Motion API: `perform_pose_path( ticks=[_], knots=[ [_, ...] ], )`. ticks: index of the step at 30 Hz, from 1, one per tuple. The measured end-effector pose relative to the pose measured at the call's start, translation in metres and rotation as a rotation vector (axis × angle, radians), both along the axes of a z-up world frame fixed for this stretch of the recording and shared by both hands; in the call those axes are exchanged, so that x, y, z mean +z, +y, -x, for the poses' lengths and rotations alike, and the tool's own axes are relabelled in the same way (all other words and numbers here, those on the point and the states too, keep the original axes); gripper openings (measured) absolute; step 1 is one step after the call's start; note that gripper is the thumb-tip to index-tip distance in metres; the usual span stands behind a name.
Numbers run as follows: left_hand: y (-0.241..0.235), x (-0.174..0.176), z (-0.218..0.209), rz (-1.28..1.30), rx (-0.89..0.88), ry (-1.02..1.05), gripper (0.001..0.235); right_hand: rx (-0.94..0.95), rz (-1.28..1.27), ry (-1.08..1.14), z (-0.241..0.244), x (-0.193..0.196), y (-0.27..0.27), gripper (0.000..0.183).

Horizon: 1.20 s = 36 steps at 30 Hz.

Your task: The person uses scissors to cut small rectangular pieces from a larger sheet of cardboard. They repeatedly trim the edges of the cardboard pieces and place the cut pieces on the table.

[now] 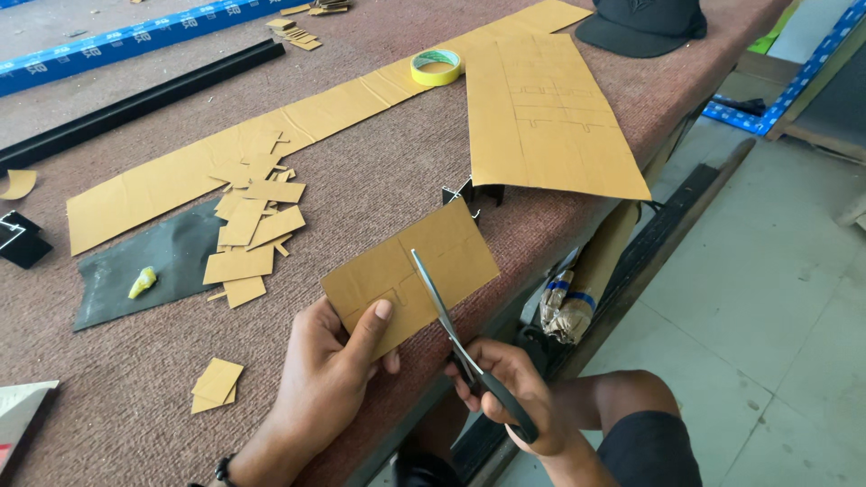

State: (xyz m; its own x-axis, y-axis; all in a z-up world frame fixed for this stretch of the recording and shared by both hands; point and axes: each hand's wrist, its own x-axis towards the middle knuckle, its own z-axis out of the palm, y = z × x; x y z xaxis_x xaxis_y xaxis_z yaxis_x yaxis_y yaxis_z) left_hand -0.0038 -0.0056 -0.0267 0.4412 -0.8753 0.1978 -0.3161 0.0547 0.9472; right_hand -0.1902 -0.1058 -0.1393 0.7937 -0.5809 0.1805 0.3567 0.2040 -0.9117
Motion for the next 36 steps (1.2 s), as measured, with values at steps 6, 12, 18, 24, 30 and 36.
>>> perform_pose_path(
  ticks=[6,12,18,24,30,36],
  knots=[
    [0.000,-0.001,0.000,-0.012,0.010,0.018,0.050,0.025,-0.011,0.019,-0.001,-0.006,-0.003,0.087],
    [-0.001,-0.004,-0.001,-0.005,0.025,0.061,0.047,0.028,-0.047,0.033,-0.001,-0.008,-0.003,0.084],
    [0.000,-0.003,-0.001,-0.029,0.029,0.034,0.047,0.013,0.007,0.026,-0.001,-0.007,-0.002,0.081],
    [-0.001,-0.004,0.000,-0.001,0.018,0.041,0.042,0.000,-0.055,0.086,0.000,-0.012,-0.001,0.067],
    [0.000,-0.003,-0.002,-0.016,0.024,0.021,0.045,-0.033,0.028,0.049,-0.002,-0.013,-0.002,0.072],
    [-0.002,-0.004,-0.003,0.016,0.011,0.010,0.045,-0.061,0.054,0.018,-0.002,-0.022,-0.002,0.063]
  ],
)
